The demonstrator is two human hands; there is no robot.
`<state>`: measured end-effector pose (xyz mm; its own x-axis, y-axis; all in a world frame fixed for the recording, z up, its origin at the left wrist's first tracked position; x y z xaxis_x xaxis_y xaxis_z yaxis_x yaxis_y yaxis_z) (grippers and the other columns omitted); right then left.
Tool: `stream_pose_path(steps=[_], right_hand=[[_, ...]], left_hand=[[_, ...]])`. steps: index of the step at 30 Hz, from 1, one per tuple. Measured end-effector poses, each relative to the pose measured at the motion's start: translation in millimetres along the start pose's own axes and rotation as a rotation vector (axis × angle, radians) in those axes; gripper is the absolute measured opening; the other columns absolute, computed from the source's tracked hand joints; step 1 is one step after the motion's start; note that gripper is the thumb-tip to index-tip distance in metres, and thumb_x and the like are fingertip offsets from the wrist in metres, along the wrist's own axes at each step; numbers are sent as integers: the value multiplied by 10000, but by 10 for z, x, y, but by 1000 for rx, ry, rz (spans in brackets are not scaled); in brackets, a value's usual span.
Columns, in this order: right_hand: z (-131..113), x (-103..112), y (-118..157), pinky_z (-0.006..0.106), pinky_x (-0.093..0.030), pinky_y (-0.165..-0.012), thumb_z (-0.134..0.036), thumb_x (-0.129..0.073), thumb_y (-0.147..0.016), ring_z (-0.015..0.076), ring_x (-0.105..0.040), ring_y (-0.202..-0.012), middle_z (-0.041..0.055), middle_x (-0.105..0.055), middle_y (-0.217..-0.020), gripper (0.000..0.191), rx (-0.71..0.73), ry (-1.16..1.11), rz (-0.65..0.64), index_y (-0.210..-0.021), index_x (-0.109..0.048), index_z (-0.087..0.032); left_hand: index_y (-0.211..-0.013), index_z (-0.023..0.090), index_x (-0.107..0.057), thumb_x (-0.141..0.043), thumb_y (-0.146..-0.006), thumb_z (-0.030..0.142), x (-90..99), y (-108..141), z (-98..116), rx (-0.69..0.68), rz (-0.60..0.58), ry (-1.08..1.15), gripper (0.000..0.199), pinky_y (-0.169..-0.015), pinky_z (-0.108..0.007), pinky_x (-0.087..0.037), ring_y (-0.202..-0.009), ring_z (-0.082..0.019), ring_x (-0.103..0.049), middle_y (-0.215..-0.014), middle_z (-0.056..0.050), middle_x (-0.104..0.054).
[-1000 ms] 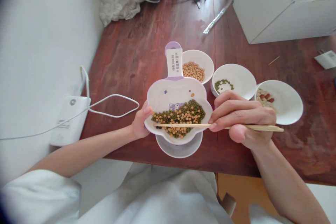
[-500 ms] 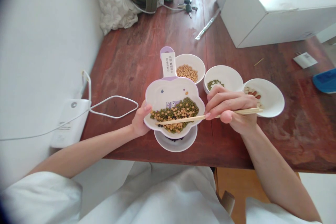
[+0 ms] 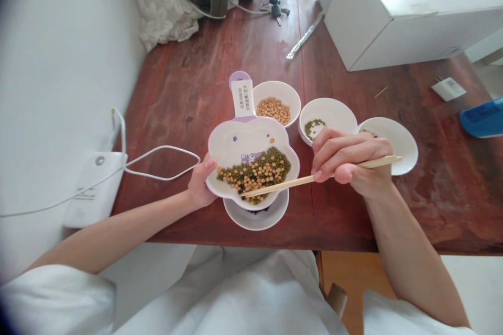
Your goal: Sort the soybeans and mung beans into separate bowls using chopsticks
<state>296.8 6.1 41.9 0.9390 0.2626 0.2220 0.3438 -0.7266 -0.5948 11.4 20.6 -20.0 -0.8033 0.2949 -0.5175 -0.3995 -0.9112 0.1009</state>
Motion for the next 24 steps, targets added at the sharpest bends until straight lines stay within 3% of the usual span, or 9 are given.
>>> stream_pose_path(steps=[6, 14, 18, 24], right_hand=[[-1, -27, -39, 456, -508, -613, -444, -813, -1004, 231, -698, -549, 72, -776, -641, 307, 26, -32, 28, -830, -897, -205], [-19, -24, -55, 466, -501, -563, -459, -808, -1002, 208, -618, -428, 41, -734, -562, 340, 32, -80, 58, -765, -870, -224], [-12, 3, -67, 434, -407, -504, -536, -762, -1024, 174, -524, -367, 20, -627, -460, 516, 47, -100, 159, -620, -761, -214], [22, -40, -42, 441, -406, -543, -528, -773, -1015, 186, -537, -416, 38, -664, -497, 498, 31, -49, 281, -627, -768, -216]], left_hand=[[-1162, 207, -804, -800, -826, 656, -20, -10, 23, 11, 14, 13, 560, -1184, -547, -568, -1329, -427, -735, -1068, -89, -860], [-1191, 196, -802, -817, -818, 667, 1, -3, 0, 15, 10, 17, 601, -1150, -551, -593, -1322, -428, -738, -1163, -116, -858], [-1174, 196, -804, -811, -833, 663, 7, -3, -6, -4, 8, 12, 579, -1169, -542, -574, -1307, -415, -749, -1133, -105, -866], [-1166, 205, -799, -784, -839, 679, 1, -10, -11, 2, 9, 3, 575, -1148, -544, -588, -1325, -425, -736, -1181, -109, -861]])
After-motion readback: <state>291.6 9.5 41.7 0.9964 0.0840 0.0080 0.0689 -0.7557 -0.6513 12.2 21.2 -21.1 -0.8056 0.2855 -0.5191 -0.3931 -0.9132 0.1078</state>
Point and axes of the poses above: each hand's wrist, its own y-axis away from the middle knuckle, its own x-axis out of the back of the hand, z = x × y, the point moved 3 cm from there along -y, towards the middle knuckle
